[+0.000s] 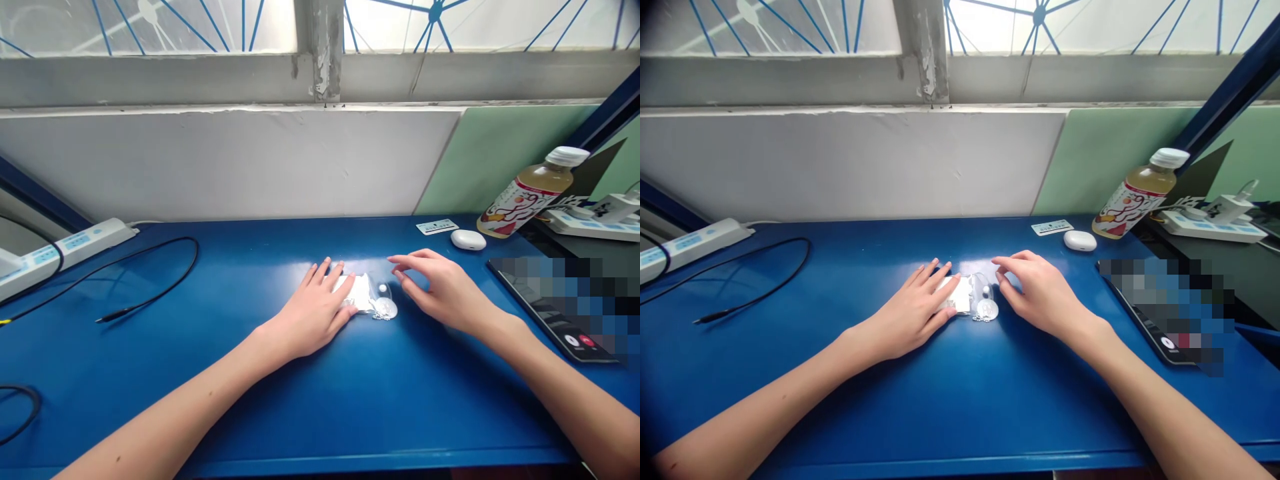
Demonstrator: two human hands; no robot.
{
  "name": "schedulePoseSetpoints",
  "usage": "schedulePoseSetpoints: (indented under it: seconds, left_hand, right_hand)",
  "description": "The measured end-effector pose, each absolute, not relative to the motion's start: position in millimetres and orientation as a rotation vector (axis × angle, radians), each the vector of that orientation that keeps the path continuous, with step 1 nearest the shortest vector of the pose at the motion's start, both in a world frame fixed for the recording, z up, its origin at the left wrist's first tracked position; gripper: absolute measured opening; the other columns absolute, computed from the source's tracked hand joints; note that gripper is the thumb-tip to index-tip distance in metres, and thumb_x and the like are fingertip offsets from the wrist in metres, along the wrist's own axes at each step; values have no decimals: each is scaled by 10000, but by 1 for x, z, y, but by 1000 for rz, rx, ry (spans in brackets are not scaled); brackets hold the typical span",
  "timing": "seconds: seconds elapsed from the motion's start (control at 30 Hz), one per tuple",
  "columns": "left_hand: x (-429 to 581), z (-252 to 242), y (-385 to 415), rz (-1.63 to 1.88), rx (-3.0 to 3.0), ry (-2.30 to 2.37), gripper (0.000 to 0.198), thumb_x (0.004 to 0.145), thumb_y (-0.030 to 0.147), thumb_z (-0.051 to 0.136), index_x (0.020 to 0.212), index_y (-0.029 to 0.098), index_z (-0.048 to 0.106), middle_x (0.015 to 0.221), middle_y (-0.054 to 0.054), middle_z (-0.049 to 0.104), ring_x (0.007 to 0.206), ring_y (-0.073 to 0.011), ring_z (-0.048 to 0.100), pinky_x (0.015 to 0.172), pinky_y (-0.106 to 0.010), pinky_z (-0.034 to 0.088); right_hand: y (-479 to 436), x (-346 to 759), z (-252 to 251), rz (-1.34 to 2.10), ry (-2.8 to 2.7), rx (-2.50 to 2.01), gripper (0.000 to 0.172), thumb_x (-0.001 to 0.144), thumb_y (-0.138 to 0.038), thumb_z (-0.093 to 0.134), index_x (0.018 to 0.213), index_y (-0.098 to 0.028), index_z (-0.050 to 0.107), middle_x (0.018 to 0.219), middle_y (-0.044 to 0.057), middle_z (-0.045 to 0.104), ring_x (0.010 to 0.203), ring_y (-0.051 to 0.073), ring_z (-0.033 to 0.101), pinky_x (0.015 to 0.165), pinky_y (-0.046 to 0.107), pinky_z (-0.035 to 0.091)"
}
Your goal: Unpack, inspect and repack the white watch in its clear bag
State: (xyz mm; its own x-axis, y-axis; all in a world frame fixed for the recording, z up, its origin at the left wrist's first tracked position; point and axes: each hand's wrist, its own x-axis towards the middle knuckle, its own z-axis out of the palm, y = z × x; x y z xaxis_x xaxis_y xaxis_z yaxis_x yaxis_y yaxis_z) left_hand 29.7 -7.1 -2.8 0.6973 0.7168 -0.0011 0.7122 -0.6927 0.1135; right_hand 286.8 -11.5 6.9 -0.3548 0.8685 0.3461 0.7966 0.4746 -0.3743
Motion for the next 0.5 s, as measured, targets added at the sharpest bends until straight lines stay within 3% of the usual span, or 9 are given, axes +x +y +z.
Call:
schedulePoseSetpoints:
  seconds: [0.1,0.33,0.5]
  left_hand:
    - [29,-3,-8,60,2779,1205,592,1052,485,311,1540,151,327,1611,-196,274,1500,-410,173,1170,-584,252]
    - [29,-6,-9,139,2799,1177,565,1048,446,348,1513,123,357,1570,-221,350,1475,-403,264,1143,-598,289]
    - [30,-7,-9,148,2829,1176,578,1048,441,345,1501,83,360,1556,-239,363,1460,-416,288,1136,-590,294]
  right_hand:
    - [-14,284,8,299,-2249,-1378,257,942,-260,535,1114,-192,713,979,87,765,821,233,700,724,384,560]
    - [-22,269,-3,379,-2332,-1132,307,895,-287,654,1189,-199,668,1097,105,742,1002,252,690,858,392,569]
    - [-23,267,-6,345,-2355,-1068,272,928,-258,590,1177,-227,696,1149,114,721,1064,274,663,891,431,574]
